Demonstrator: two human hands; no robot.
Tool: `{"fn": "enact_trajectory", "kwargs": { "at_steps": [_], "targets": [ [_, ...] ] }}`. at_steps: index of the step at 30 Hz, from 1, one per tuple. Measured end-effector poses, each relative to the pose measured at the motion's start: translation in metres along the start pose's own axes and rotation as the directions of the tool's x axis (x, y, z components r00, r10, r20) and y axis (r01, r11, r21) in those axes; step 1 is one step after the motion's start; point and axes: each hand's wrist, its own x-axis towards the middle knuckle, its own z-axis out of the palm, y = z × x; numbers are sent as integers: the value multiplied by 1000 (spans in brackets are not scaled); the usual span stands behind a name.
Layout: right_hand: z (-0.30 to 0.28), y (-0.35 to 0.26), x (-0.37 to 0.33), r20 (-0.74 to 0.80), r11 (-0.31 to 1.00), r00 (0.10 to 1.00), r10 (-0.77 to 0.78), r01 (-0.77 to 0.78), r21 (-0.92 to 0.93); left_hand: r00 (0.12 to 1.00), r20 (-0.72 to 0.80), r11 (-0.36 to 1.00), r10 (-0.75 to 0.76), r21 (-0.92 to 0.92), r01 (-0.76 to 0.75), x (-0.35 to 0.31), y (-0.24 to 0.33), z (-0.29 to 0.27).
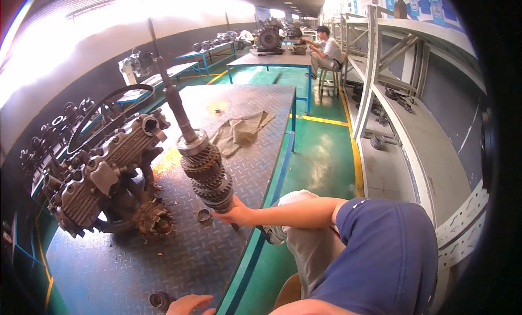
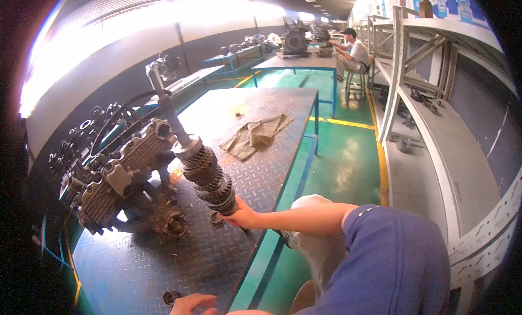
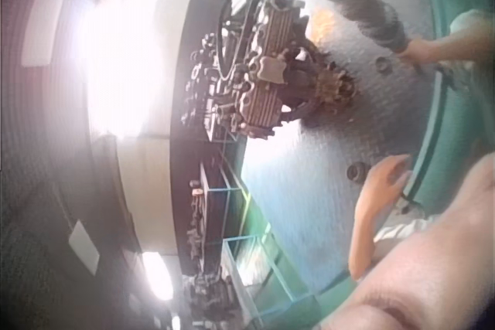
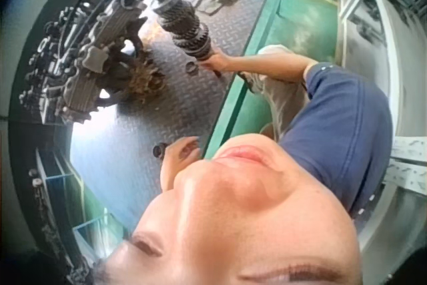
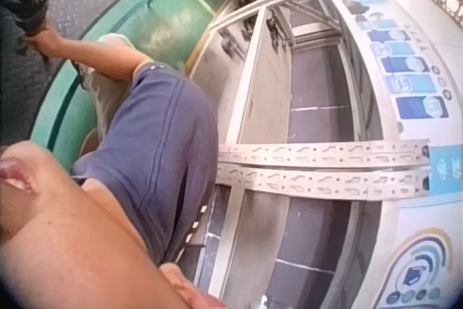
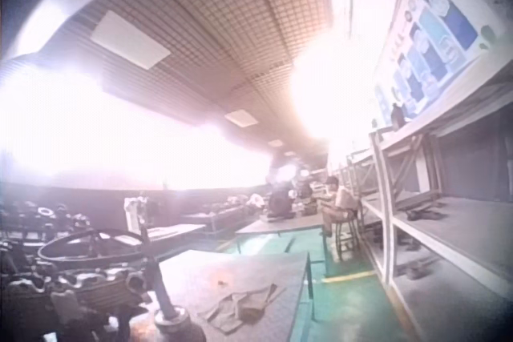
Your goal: The person removes gears and bearings from a gearbox shaft by hand. They place the components on a metal workbench next to an engine block.
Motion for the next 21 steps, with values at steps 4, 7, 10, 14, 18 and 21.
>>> {"fn": "enact_trajectory", "kwargs": {
  "at_steps": [4,7,10,14,18,21],
  "targets": [
    [-4,-5,2,-29,999,999,43,-43,26,1000,-26,1000,-12,27,12,2,-9,-2],
    [2,6,4,-121,997,993,16,-26,-76,999,48,995,-23,-99,27,6,-42,2],
    [-3,-1,2,31,999,999,-33,32,8,986,165,979,-26,-197,59,11,-71,6],
    [-6,3,0,-63,999,998,2,0,39,987,44,884,-155,-439,159,16,-60,7],
    [-9,5,3,-42,1000,999,-14,15,25,987,-19,917,-162,-372,143,21,-55,8],
    [-9,7,5,-66,999,998,-18,19,28,988,-18,933,-151,-332,137,24,-50,7]
  ]
}}
